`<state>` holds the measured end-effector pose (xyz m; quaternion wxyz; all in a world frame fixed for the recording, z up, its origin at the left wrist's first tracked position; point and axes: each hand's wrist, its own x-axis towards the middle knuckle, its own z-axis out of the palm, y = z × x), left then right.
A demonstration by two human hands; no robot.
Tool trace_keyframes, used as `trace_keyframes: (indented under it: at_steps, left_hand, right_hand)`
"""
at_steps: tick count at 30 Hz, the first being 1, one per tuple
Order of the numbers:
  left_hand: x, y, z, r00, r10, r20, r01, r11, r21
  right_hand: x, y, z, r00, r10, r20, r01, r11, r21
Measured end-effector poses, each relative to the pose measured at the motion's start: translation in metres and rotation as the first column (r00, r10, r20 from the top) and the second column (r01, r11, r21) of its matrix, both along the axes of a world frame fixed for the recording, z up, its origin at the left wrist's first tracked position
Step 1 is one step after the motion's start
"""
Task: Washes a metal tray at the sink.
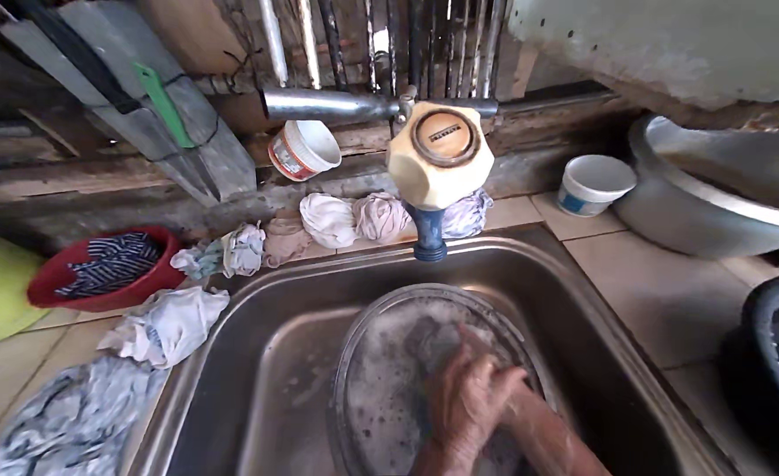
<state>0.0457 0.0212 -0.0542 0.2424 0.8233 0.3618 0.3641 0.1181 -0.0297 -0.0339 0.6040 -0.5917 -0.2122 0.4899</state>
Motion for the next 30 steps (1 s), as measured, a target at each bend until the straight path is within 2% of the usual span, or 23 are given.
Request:
trace_keyframes:
  at_steps: [1, 2, 3, 5, 6, 8, 9, 11, 12, 14, 16, 18, 19, 21, 22, 23, 24, 25, 26, 27, 28, 29, 30]
  left_hand:
    - [-0.005, 0.012, 0.001, 0.996, 0.069, -0.061, -0.073, 0.995, -0.071]
    - [-0.010, 0.024, 0.002, 0.985, 0.125, -0.117, -0.142, 0.978, -0.150]
    - [-0.013, 0.032, 0.003, 0.973, 0.167, -0.161, -0.197, 0.961, -0.196]
    - [-0.017, 0.030, 0.005, 0.972, 0.156, -0.175, -0.192, 0.959, -0.210]
    - [-0.016, 0.019, 0.005, 0.986, 0.114, -0.122, -0.134, 0.976, -0.170]
    - [-0.008, -0.003, 0.002, 0.999, -0.040, 0.035, 0.041, 0.999, -0.007]
    - [-0.005, -0.006, -0.002, 0.996, -0.083, 0.044, 0.081, 0.996, 0.046]
    - [-0.010, 0.006, -0.002, 0.997, -0.010, -0.078, 0.006, 0.999, -0.053]
    - [-0.017, 0.022, 0.001, 0.978, 0.042, -0.206, -0.079, 0.982, -0.174]
    - [-0.037, 0.055, -0.004, 0.904, 0.061, -0.423, -0.229, 0.904, -0.360]
    - [-0.051, 0.063, -0.018, 0.863, -0.007, -0.505, -0.231, 0.884, -0.407]
    - [-0.051, 0.057, -0.015, 0.784, -0.169, -0.598, -0.168, 0.869, -0.465]
    - [-0.049, 0.054, -0.011, 0.726, -0.260, -0.637, -0.167, 0.831, -0.530]
    - [-0.049, 0.048, -0.005, 0.649, -0.373, -0.663, -0.269, 0.703, -0.658]
    - [-0.052, 0.045, -0.004, 0.660, -0.354, -0.663, -0.334, 0.651, -0.681]
    - [-0.055, 0.045, -0.003, 0.716, -0.275, -0.642, -0.374, 0.625, -0.685]
    - [-0.057, 0.047, -0.005, 0.813, -0.138, -0.566, -0.366, 0.634, -0.681]
    - [-0.060, 0.049, -0.011, 0.924, 0.018, -0.383, -0.297, 0.665, -0.685]
    - [-0.061, 0.050, -0.010, 0.979, 0.089, -0.184, -0.195, 0.683, -0.704]
    - [-0.059, 0.048, -0.006, 0.996, 0.088, -0.017, -0.076, 0.732, -0.677]
    - [-0.051, 0.043, -0.003, 0.991, 0.059, 0.123, 0.018, 0.833, -0.553]
    - [-0.041, 0.034, 0.001, 0.969, -0.005, 0.246, 0.103, 0.917, -0.385]
    - [-0.030, 0.021, 0.007, 0.945, -0.095, 0.314, 0.174, 0.957, -0.233]
  right_hand:
    - [0.000, 0.012, -0.007, 0.974, -0.001, -0.226, -0.003, 1.000, -0.019]
    - [-0.004, 0.023, -0.008, 0.939, -0.065, -0.339, 0.040, 0.996, -0.079]
    - [-0.008, 0.029, -0.006, 0.922, -0.077, -0.379, 0.032, 0.992, -0.124]
    - [-0.012, 0.035, -0.008, 0.932, -0.093, -0.350, 0.023, 0.980, -0.198]
    - [-0.010, 0.033, -0.012, 0.956, -0.081, -0.283, 0.027, 0.982, -0.189]
    - [0.001, 0.025, -0.018, 0.999, 0.008, -0.045, -0.014, 0.991, -0.129]
    - [0.006, 0.023, -0.019, 1.000, 0.017, -0.015, -0.019, 0.993, -0.114]
    - [0.012, 0.031, -0.012, 0.993, -0.046, -0.108, 0.030, 0.990, -0.139]
    - [0.019, 0.036, -0.011, 0.998, 0.006, -0.064, -0.015, 0.991, -0.136]
    - [0.034, 0.038, -0.014, 0.948, 0.226, 0.224, -0.176, 0.959, -0.222]
    - [0.038, 0.035, -0.017, 0.741, 0.515, 0.431, -0.301, 0.829, -0.472]
    - [0.030, 0.034, -0.016, 0.566, 0.704, 0.430, -0.303, 0.662, -0.685]
    - [0.027, 0.033, -0.016, 0.528, 0.752, 0.394, -0.296, 0.598, -0.745]
    - [0.027, 0.030, -0.016, 0.541, 0.777, 0.322, -0.304, 0.537, -0.787]
    - [0.029, 0.030, -0.015, 0.593, 0.744, 0.309, -0.312, 0.566, -0.763]
    - [0.031, 0.029, -0.016, 0.683, 0.657, 0.320, -0.303, 0.653, -0.694]
    - [0.032, 0.030, -0.019, 0.802, 0.510, 0.311, -0.268, 0.773, -0.576]
    - [0.030, 0.031, -0.024, 0.919, 0.314, 0.237, -0.194, 0.886, -0.421]
    - [0.027, 0.034, -0.027, 0.986, 0.140, 0.084, -0.111, 0.951, -0.289]
    - [0.025, 0.036, -0.028, 0.996, 0.033, -0.085, -0.050, 0.978, -0.202]
    - [0.022, 0.037, -0.030, 0.976, -0.021, -0.217, -0.008, 0.991, -0.135]
    - [0.019, 0.036, -0.033, 0.954, -0.033, -0.299, 0.010, 0.997, -0.077]
    - [0.016, 0.033, -0.033, 0.951, -0.017, -0.309, 0.010, 1.000, -0.024]
